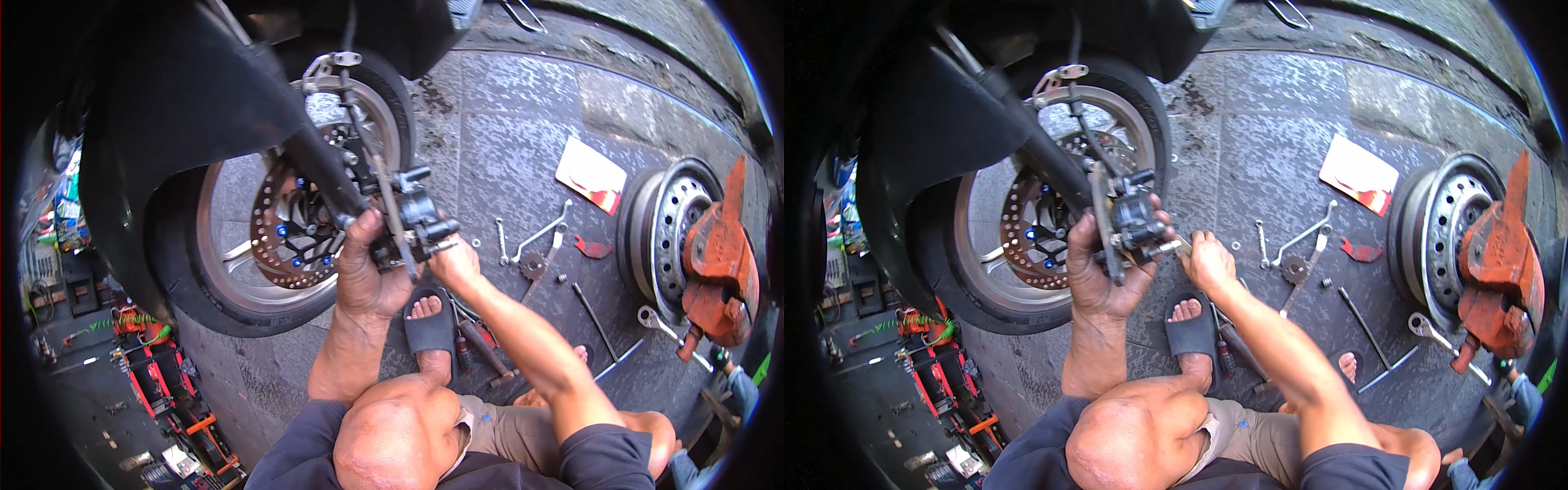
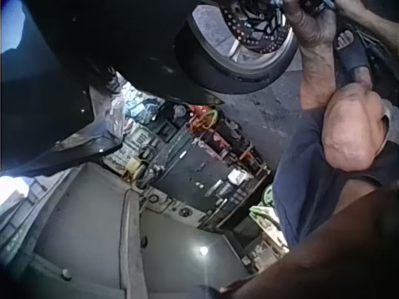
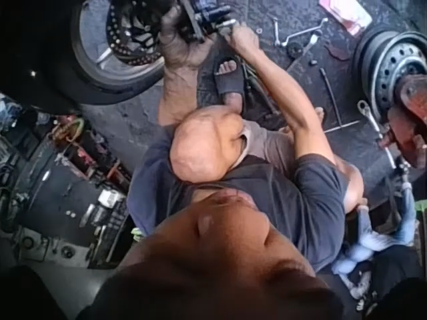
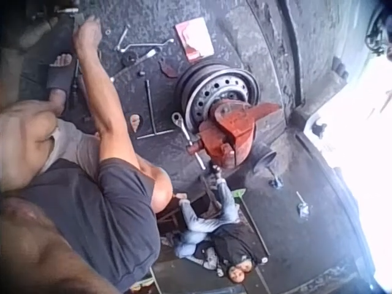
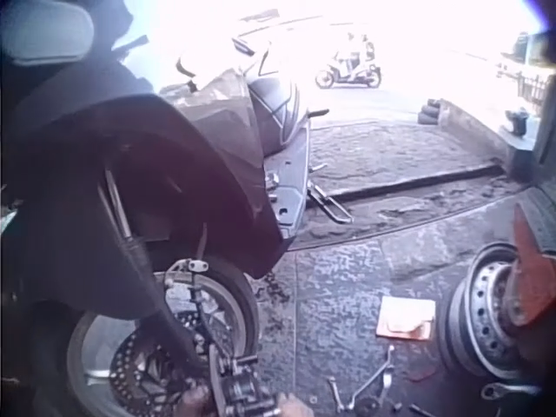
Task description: Replacing brake pads on a motorcycle using a vice and hand tools.
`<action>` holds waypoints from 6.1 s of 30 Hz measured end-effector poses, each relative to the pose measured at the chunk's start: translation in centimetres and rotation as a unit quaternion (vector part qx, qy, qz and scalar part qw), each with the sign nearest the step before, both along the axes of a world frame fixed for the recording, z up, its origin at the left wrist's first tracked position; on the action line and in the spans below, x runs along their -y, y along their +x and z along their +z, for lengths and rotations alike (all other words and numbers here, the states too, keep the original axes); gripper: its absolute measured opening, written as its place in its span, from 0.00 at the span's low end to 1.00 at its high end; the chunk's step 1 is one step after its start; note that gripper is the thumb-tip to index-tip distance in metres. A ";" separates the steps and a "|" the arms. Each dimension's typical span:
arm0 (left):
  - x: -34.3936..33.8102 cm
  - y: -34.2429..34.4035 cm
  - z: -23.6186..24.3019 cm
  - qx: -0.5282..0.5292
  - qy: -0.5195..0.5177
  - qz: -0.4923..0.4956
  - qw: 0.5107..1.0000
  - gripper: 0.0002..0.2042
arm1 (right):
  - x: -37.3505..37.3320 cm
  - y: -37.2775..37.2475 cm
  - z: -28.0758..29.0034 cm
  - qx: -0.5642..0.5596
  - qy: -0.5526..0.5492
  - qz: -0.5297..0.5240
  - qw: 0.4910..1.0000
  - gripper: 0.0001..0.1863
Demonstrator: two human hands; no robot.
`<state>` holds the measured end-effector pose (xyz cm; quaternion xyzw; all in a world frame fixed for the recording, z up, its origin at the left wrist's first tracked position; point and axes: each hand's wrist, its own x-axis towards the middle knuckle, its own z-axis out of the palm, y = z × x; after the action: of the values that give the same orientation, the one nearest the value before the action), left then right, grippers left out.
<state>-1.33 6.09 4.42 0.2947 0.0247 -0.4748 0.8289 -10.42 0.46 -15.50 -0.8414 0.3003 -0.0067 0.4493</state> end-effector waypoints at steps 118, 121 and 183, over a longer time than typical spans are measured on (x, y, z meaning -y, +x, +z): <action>6.1 4.4 6.2 0.795 -0.054 0.300 0.524 0.42 | 13.8 1.9 40.5 0.137 -0.100 0.230 0.958 0.25; 5.7 5.1 6.3 0.788 -0.044 0.293 0.539 0.41 | 13.5 1.2 38.5 0.255 0.038 0.118 0.959 0.25; 4.7 5.0 3.7 0.799 -0.081 0.143 0.578 0.36 | 11.3 -3.8 30.6 0.179 0.109 0.086 0.974 0.19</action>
<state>3.66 1.39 8.10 0.4789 -0.6446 0.0777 0.5909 -14.17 -10.79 15.06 -0.7951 0.1407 -0.0855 0.5837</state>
